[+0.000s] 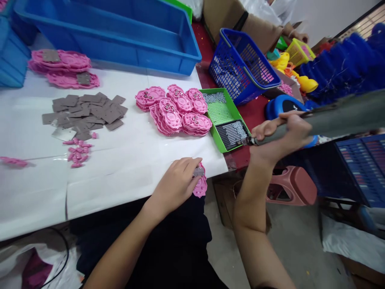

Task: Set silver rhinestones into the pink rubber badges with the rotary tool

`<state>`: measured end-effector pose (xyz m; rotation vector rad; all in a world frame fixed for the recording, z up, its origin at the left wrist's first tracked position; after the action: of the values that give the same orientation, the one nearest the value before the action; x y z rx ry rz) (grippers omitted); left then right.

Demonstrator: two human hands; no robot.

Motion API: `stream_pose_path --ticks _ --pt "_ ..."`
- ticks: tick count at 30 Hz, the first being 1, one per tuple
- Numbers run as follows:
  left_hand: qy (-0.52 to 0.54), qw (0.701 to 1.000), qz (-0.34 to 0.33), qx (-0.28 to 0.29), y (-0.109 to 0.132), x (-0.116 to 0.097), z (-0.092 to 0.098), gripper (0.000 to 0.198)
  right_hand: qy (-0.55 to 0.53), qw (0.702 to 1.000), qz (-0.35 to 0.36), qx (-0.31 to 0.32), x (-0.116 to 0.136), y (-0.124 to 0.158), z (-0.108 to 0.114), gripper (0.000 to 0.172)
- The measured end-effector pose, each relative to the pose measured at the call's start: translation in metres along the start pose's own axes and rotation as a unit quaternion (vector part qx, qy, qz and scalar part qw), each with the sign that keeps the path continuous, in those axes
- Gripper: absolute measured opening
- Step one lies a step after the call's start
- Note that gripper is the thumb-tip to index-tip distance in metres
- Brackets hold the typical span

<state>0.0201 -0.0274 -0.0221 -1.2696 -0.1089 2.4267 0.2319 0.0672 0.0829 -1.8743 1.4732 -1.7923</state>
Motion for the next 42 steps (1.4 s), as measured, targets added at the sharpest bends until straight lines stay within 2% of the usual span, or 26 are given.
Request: stream_pose_path --ticks 3,4,5,7,9,11,16,19,22,30,36,42 --pt "0.004 1.000 0.005 0.002 0.000 0.001 0.000 0.037 -0.088 0.995 0.004 0.054 0.033 0.025 -0.007 0.013" --pt "0.006 1.000 0.009 0.003 0.000 0.001 0.000 0.039 -0.117 0.989 0.006 0.092 0.043 0.036 -0.011 0.013" --pt "0.009 1.000 0.014 0.004 0.000 0.001 0.000 0.041 -0.143 0.977 -0.013 0.159 0.050 0.047 -0.016 0.011" --pt "0.016 1.000 0.023 0.010 -0.001 0.001 -0.001 0.044 -0.179 0.957 -0.040 0.224 0.056 0.066 -0.025 0.009" --pt "0.022 0.999 0.035 0.023 -0.001 0.001 -0.001 0.043 -0.189 0.948 -0.068 0.248 0.053 0.079 -0.031 0.006" --pt "0.025 0.998 0.045 0.033 -0.002 0.000 -0.001 0.040 -0.178 0.949 -0.087 0.246 0.044 0.086 -0.034 0.004" --pt "0.031 0.998 0.050 0.034 -0.004 -0.001 0.000 0.037 -0.136 0.961 -0.104 0.218 0.032 0.087 -0.039 0.012" --pt "0.032 0.997 0.052 0.038 -0.005 -0.001 0.000 0.033 -0.143 0.962 -0.117 0.203 0.034 0.087 -0.043 0.009" --pt "0.032 0.997 0.051 0.040 -0.005 -0.001 0.000 0.032 -0.147 0.963 -0.102 0.202 0.038 0.085 -0.045 0.008" --pt "0.035 0.997 0.053 0.044 -0.003 0.000 0.000 0.039 -0.075 0.973 -0.098 0.195 0.041 0.079 -0.042 0.022" --pt "0.039 0.997 0.041 0.059 -0.003 -0.004 0.004 0.028 -0.073 0.975 -0.095 0.188 0.045 0.079 -0.039 0.015" --pt "0.059 0.998 0.013 -0.034 -0.001 -0.001 0.002 0.021 -0.134 0.965 -0.106 0.198 0.053 0.071 -0.033 0.012"
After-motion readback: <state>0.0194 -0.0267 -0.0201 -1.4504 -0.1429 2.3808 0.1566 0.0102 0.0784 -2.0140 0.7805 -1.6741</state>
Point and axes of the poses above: each hand's wrist, its own y-axis away from the middle knuckle, its own z-axis out of the back of the hand, x = y × z, the point moved 2 cm from there along -y, towards the middle knuckle, and after that the axes turned 13 degrees about z, right-handed, at the moved point
